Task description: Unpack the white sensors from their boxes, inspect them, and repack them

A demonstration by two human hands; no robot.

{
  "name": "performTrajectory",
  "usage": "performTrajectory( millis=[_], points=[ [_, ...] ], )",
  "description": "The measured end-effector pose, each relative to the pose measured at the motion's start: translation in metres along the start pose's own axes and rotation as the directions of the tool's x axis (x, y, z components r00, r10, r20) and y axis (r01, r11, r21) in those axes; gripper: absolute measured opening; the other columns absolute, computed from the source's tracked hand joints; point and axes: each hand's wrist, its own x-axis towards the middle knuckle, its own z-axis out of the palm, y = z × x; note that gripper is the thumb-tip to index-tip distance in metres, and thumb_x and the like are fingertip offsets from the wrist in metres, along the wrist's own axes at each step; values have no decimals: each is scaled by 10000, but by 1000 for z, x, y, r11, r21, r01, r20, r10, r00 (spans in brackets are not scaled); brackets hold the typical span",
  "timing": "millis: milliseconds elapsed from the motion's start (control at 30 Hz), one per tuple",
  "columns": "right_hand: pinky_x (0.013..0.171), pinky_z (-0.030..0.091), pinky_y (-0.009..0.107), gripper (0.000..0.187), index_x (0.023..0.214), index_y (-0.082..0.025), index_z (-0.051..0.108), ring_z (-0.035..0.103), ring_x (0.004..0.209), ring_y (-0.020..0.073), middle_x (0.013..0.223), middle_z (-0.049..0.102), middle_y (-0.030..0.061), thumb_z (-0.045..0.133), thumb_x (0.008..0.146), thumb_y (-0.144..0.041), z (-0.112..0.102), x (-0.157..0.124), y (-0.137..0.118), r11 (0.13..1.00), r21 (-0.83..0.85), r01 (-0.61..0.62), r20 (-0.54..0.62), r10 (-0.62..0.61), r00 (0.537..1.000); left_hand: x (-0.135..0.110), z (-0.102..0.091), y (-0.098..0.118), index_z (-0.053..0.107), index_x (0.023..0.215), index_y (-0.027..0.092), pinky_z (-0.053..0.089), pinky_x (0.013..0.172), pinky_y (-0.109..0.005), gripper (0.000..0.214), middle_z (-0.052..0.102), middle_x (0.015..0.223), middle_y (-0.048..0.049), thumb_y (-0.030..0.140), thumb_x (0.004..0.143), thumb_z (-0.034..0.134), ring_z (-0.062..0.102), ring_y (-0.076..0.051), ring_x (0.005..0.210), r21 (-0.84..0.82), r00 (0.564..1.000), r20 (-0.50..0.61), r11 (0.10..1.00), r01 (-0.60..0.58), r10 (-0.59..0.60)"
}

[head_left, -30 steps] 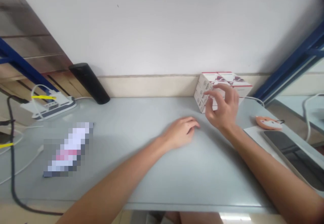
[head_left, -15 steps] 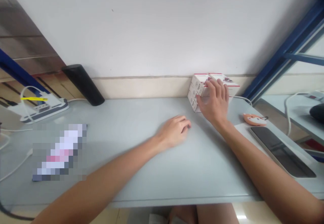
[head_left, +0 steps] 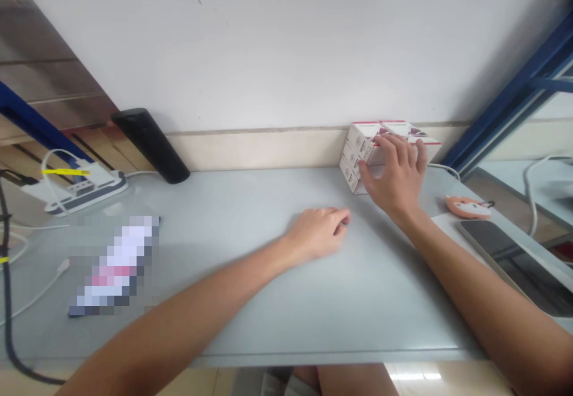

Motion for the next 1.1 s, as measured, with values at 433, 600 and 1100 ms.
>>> performTrajectory(
  millis=[433, 600, 1100],
  points=[
    [1003, 567, 481, 480, 1349, -246, 546, 675, 1207, 314, 1299, 702, 147, 669, 944, -472, -24, -5, -45, 878, 459, 132, 12, -155, 988, 22, -5, -36, 463, 1408, 253, 556, 821, -347, 701, 679, 1329, -138, 747, 917, 547, 701, -237, 1039, -915, 932, -215, 394, -87, -292],
    [935, 591, 482, 410, 1374, -228, 503, 677, 1148, 300, 1301, 669, 148, 554, 1002, -393, -19, -14, -50, 817, 576, -29, 275, -160, 948, 20, -4, -34, 466, 1328, 247, 524, 1004, -426, 643, 668, 1328, -127, 550, 846, 766, 666, -280, 1193, -833, 782, -458, 511, -212, -423],
    [810, 597, 392, 455, 1385, -269, 509, 711, 994, 260, 1193, 713, 90, 592, 944, -339, -28, -12, -58, 788, 614, 52, 227, -240, 944, 12, 9, -24, 275, 1537, 304, 420, 1163, -548, 803, 356, 1534, -184, 265, 877, 731, 425, -337, 1456, -61, 585, -806, 972, -227, 86]
  ],
)
